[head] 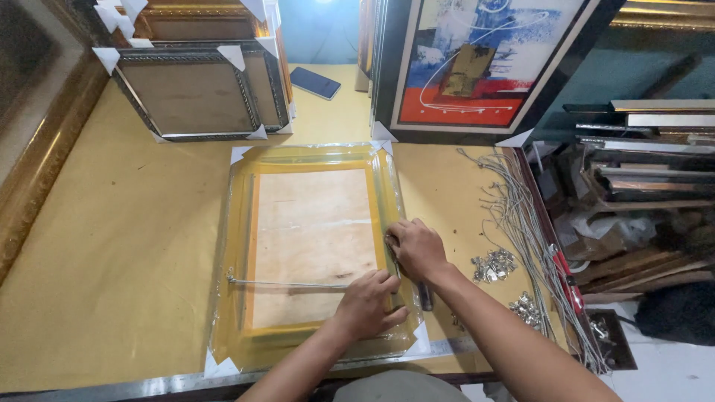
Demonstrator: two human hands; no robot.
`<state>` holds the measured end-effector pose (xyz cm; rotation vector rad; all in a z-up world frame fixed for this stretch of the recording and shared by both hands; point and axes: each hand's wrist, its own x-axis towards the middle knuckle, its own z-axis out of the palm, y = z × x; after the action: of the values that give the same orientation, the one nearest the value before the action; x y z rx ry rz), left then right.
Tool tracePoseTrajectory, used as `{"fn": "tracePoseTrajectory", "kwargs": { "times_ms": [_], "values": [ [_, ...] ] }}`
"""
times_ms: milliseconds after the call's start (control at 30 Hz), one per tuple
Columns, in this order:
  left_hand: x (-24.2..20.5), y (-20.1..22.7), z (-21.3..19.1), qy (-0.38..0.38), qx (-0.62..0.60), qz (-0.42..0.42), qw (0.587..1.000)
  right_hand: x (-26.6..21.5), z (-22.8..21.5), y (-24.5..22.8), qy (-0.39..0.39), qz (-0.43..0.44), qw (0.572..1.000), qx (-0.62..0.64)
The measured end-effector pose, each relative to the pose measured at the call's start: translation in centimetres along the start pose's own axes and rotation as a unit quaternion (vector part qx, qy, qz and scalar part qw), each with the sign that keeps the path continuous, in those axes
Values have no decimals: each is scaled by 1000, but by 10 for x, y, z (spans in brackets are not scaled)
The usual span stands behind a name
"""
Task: Installing a metal hanging wire onto the back of a picture frame using a screwdriver.
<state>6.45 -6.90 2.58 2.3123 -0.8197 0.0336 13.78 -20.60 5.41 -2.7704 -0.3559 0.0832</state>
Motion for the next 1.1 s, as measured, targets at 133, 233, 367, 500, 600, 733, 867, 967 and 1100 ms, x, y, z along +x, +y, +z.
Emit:
{"fn": "tracePoseTrajectory", "kwargs": {
  "times_ms": [133, 233, 367, 500, 600, 733, 867, 967, 1100],
  "values": [
    [1, -5, 8, -13, 24, 9, 1000, 3, -3, -1, -15, 19, 1000, 16],
    [1, -7, 9, 25, 45, 49, 997, 7, -2, 0, -21, 57, 997, 40],
    [1, -4, 6, -10, 50, 44, 998, 4, -12, -10, -57, 96, 991, 72],
    [-1, 1, 3, -6, 61, 42, 997, -12, -24, -26, -74, 162, 962, 208],
    [-1, -4, 12, 5, 80, 37, 996, -29, -32, -39, -62, 233, 930, 278],
    [0, -9, 19, 32, 64, 54, 996, -44, -38, -50, -71, 287, 904, 309],
    [-1, -5, 18, 29, 52, 50, 997, -46, -33, -42, -89, 291, 892, 333],
    [2, -5, 16, 19, 48, 32, 998, -41, -31, -30, -76, 265, 896, 349],
    [-2, 3, 7, -5, 34, 8, 999, -47, -47, -27, -34, 279, 790, 544]
  ]
}}
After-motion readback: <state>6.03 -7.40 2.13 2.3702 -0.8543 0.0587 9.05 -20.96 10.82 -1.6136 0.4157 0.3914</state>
